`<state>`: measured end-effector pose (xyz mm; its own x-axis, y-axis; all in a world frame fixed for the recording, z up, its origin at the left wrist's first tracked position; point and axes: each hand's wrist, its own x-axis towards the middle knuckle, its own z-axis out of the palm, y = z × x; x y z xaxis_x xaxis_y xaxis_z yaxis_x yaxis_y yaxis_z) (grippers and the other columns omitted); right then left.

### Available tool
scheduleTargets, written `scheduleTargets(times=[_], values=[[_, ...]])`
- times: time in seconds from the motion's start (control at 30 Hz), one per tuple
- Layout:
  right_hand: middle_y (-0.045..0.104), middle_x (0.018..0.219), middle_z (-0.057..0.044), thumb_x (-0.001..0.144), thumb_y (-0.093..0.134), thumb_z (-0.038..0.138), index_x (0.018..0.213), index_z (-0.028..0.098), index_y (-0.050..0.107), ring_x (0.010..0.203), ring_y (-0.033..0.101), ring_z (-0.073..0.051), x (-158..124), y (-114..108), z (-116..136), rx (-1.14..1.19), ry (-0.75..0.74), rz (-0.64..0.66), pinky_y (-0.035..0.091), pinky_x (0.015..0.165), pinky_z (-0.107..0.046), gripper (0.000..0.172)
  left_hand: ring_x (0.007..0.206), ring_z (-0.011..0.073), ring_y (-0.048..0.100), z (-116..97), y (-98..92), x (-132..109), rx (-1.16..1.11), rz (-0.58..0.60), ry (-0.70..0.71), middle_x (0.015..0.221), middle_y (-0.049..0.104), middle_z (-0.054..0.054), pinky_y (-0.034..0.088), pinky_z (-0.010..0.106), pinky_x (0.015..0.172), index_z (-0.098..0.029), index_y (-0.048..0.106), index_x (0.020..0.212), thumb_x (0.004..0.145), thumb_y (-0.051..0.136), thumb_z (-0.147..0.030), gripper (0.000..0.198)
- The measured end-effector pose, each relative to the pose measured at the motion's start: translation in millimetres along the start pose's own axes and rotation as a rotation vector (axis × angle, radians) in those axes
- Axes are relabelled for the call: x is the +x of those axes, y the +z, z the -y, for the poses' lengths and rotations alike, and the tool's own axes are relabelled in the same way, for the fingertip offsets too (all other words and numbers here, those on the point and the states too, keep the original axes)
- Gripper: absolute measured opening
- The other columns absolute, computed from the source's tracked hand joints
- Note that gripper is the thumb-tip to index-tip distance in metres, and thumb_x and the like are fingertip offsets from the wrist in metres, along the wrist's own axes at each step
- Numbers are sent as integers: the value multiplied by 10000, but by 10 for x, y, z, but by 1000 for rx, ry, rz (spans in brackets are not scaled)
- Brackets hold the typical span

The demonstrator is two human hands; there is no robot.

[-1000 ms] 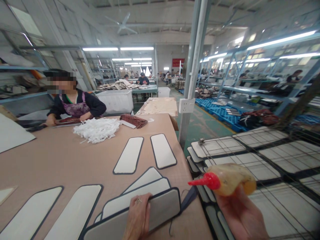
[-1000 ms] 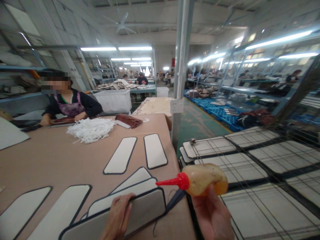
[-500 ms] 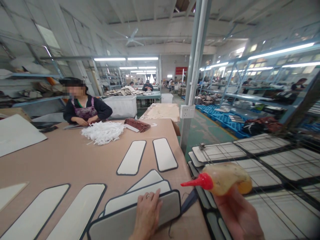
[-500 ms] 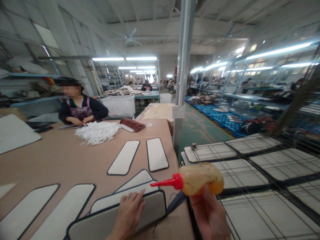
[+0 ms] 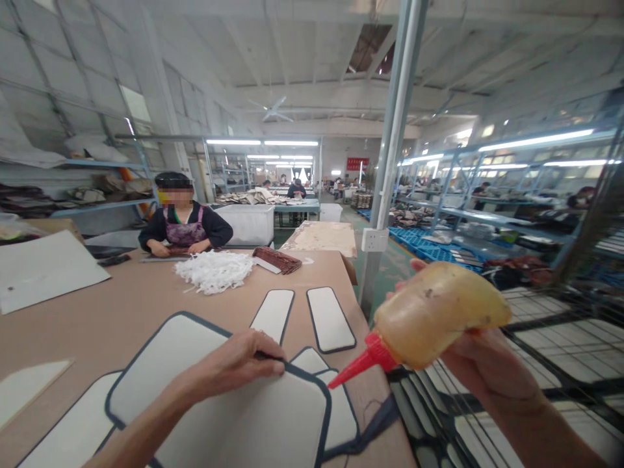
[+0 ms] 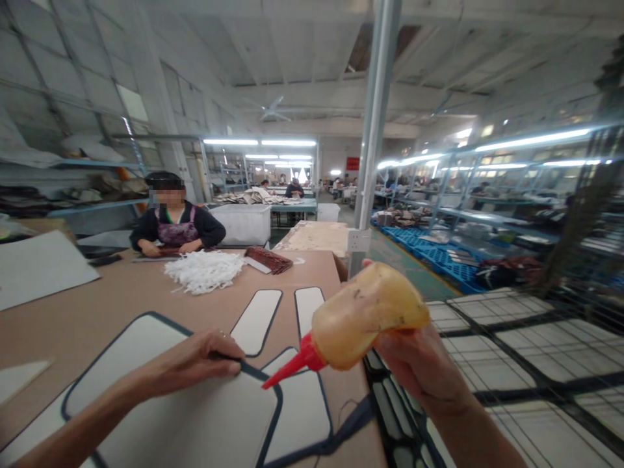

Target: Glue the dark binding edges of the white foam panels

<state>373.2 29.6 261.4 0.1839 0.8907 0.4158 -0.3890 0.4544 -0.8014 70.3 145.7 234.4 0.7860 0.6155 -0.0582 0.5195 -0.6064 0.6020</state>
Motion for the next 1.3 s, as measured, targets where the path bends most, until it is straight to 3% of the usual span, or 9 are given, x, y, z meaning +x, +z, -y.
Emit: scheduleTargets(times=[0.1, 0.2, 0.43, 0.7, 0.9, 1.03, 1.17, 1.3], values=[[682, 1125, -39, 573, 857, 224, 1224, 337, 568, 1014, 638, -246, 65, 167, -37, -4, 30, 125, 521, 864, -337, 721, 575, 100, 363, -17, -185, -13, -136, 181, 89, 574, 394, -42, 260, 231, 542, -152, 554, 587, 822, 542, -335, 298], [684, 1115, -32, 593, 857, 243, 1276, 363, 517, 1024, 632, -259, 86, 319, -107, -7, 63, 213, 515, 878, -380, 773, 588, 100, 359, 5, -315, -32, -222, 291, 137, 591, 417, -41, 261, 236, 541, -143, 602, 656, 814, 569, -319, 239], [724, 1007, -29, 623, 835, 278, 1110, 271, 652, 936, 666, -228, 91, 640, -248, -9, 64, 212, 551, 840, -373, 521, 595, 104, 400, 120, -559, -56, -304, 429, 229, 601, 481, -28, 297, 228, 549, -126, 672, 712, 797, 615, -356, 252], [719, 1027, 10, 661, 812, 362, 1093, 323, 651, 954, 666, -222, 147, 706, -417, -48, 107, 186, 532, 879, -402, 464, 606, 116, 434, 314, -648, 37, -323, 481, 292, 625, 538, -6, 331, 231, 562, -131, 742, 791, 788, 623, -440, 331], [735, 977, 3, 591, 854, 292, 1042, 319, 677, 893, 684, -236, 210, 655, -462, -69, 116, 109, 566, 803, -384, 486, 592, 120, 436, 357, -597, 83, -358, 490, 276, 616, 566, -1, 342, 230, 555, -149, 759, 807, 753, 635, -522, 397], [737, 953, 0, 528, 862, 218, 1019, 316, 683, 878, 684, -252, 229, 606, -481, -75, 127, 75, 562, 805, -407, 532, 587, 112, 418, 337, -586, 88, -375, 490, 292, 610, 533, -10, 319, 235, 555, -142, 759, 803, 766, 639, -484, 365], [731, 960, -1, 641, 808, 373, 1037, 315, 674, 918, 672, -242, 177, 571, -488, -44, 144, 103, 535, 858, -421, 422, 584, 106, 405, 328, -596, 68, -383, 469, 286, 594, 495, -20, 297, 237, 550, -130, 751, 783, 766, 645, -467, 354], [719, 1016, 14, 679, 799, 372, 1081, 348, 653, 978, 655, -220, 114, 516, -475, -31, 158, 140, 522, 883, -384, 429, 603, 111, 420, 346, -609, 30, -383, 449, 267, 603, 498, -16, 301, 236, 563, -118, 737, 773, 771, 644, -453, 347]])
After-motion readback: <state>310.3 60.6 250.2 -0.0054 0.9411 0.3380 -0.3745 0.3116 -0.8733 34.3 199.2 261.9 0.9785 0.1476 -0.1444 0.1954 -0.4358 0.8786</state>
